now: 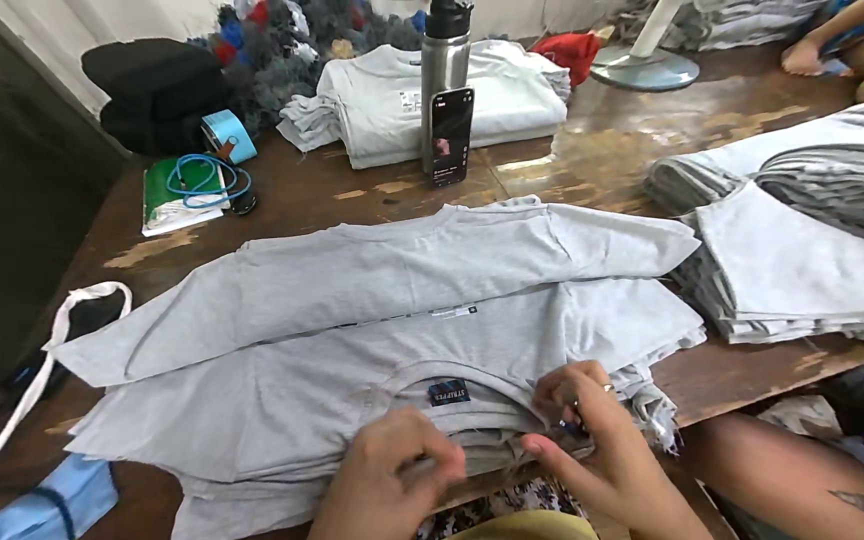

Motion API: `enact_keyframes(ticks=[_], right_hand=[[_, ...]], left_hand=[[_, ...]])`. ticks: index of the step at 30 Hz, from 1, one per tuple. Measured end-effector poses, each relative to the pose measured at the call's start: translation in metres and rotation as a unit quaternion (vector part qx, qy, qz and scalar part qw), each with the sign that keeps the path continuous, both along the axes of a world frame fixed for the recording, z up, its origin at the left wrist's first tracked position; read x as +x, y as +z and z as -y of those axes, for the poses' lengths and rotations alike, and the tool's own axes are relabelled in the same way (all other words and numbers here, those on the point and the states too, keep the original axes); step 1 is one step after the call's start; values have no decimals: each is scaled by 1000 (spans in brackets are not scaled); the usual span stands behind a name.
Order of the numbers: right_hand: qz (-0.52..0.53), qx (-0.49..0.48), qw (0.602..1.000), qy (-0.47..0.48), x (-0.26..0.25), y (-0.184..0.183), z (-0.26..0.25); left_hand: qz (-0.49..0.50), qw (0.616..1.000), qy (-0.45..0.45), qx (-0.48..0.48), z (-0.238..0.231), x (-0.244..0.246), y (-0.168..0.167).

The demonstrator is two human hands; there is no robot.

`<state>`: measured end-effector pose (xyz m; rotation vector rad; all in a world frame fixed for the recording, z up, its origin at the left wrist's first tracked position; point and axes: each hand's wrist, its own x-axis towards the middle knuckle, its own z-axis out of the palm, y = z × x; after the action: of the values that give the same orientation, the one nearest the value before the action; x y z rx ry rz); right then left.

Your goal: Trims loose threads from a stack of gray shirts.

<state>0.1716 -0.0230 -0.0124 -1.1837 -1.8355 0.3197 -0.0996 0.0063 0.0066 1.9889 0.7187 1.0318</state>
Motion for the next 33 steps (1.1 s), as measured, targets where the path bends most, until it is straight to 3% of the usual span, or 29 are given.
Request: enact_keyframes(ticks=[3, 5, 7, 10, 12, 15, 20, 27, 33], right_hand=[[53, -7, 998, -14, 3, 10, -8], [72, -13, 997, -4, 3, 12, -12], [81, -18, 997, 5, 0, 14, -19], [155, -47, 987, 0, -8, 21, -36], [171, -100, 980, 10, -9, 26, -51], [83, -113, 990, -26, 2, 16, -72], [25, -131, 988, -72, 5, -2, -75], [6, -130, 989, -66, 8, -6, -75], [2, -108, 993, -53, 8, -10, -76]], left_hand=[[-8, 977, -210, -34, 13, -5, 21], [-21, 970, -239, -34, 17, -3, 28], [-32, 987, -155, -27, 15, -1, 27], [-118, 991, 54, 31, 5, 13, 17], [-181, 979, 89, 36, 0, 21, 11], [-240, 966, 92, 24, 1, 29, 8], [-272, 930, 243, 50, -11, 35, 9], [-303, 914, 267, 25, -33, 33, 24], [-253, 932, 234, 109, -34, 36, 22]])
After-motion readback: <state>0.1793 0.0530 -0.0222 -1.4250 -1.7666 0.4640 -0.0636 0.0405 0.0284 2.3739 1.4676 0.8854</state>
